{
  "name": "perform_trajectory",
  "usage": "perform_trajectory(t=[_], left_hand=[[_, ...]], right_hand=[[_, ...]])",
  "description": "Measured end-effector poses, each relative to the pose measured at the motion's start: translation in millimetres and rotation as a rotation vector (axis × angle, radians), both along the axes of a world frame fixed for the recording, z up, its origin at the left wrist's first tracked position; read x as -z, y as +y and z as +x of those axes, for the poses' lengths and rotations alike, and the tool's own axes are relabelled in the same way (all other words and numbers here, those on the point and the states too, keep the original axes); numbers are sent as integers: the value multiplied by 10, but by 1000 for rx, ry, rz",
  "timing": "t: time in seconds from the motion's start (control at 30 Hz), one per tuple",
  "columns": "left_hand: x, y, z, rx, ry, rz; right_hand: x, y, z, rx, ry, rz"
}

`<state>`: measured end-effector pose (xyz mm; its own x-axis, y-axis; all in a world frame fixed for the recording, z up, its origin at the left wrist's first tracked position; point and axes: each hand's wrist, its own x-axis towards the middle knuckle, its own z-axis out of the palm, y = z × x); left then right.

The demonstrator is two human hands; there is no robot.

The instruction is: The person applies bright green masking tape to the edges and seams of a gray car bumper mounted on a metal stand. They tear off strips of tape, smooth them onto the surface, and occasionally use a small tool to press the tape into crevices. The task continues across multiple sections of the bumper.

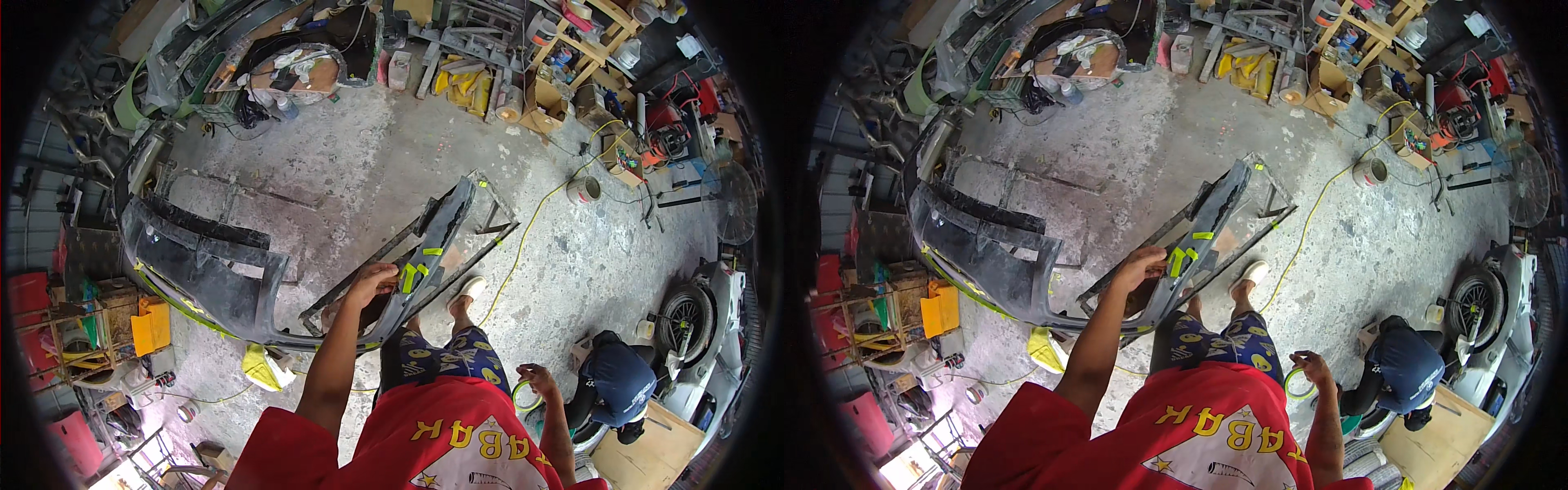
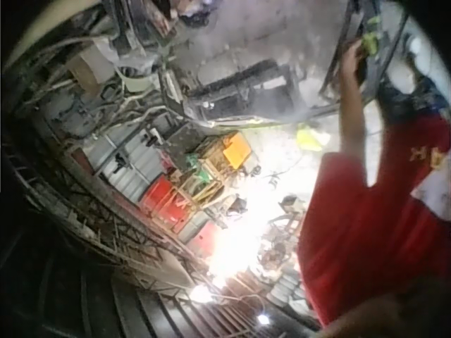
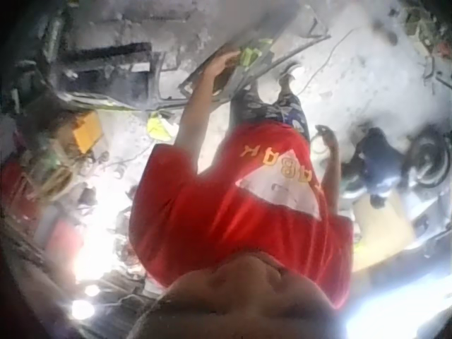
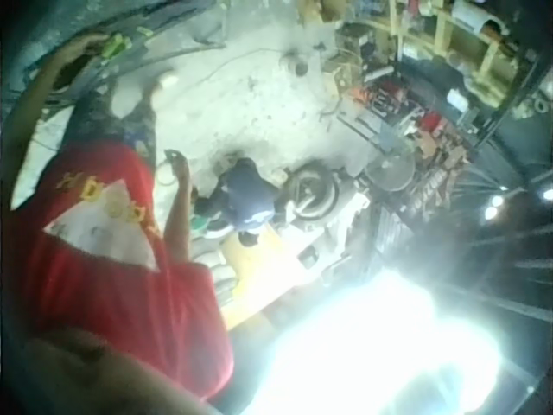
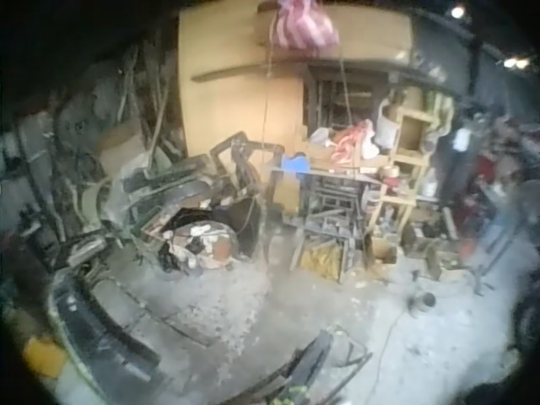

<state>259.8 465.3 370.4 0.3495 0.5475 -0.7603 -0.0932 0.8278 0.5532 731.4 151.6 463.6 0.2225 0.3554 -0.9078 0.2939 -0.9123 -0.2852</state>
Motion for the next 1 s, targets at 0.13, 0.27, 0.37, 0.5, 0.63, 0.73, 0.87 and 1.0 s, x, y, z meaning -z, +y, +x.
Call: perform_trajectory(t=[0.13,0.27,0.37,0.5,0.63,0.73,0.87,1.0], left_hand=[[30,-9,-9,36,67,31],[150,14,50,-17,107,120],[224,38,127,-40,99,171],[266,95,218,-26,92,217],[254,136,241,25,131,220],[260,147,238,18,130,215],[241,172,344,16,173,200],[267,214,436,78,285,343]], right_hand=[[0,-15,9,7,14,-11],[-8,-28,0,-5,17,-18],[-24,-27,8,-15,22,-40],[-41,-45,18,-21,25,-37],[-56,-84,27,-31,10,-23],[-74,-92,48,-33,7,-27],[-141,-187,70,38,19,13],[-127,-292,249,45,24,-13]])
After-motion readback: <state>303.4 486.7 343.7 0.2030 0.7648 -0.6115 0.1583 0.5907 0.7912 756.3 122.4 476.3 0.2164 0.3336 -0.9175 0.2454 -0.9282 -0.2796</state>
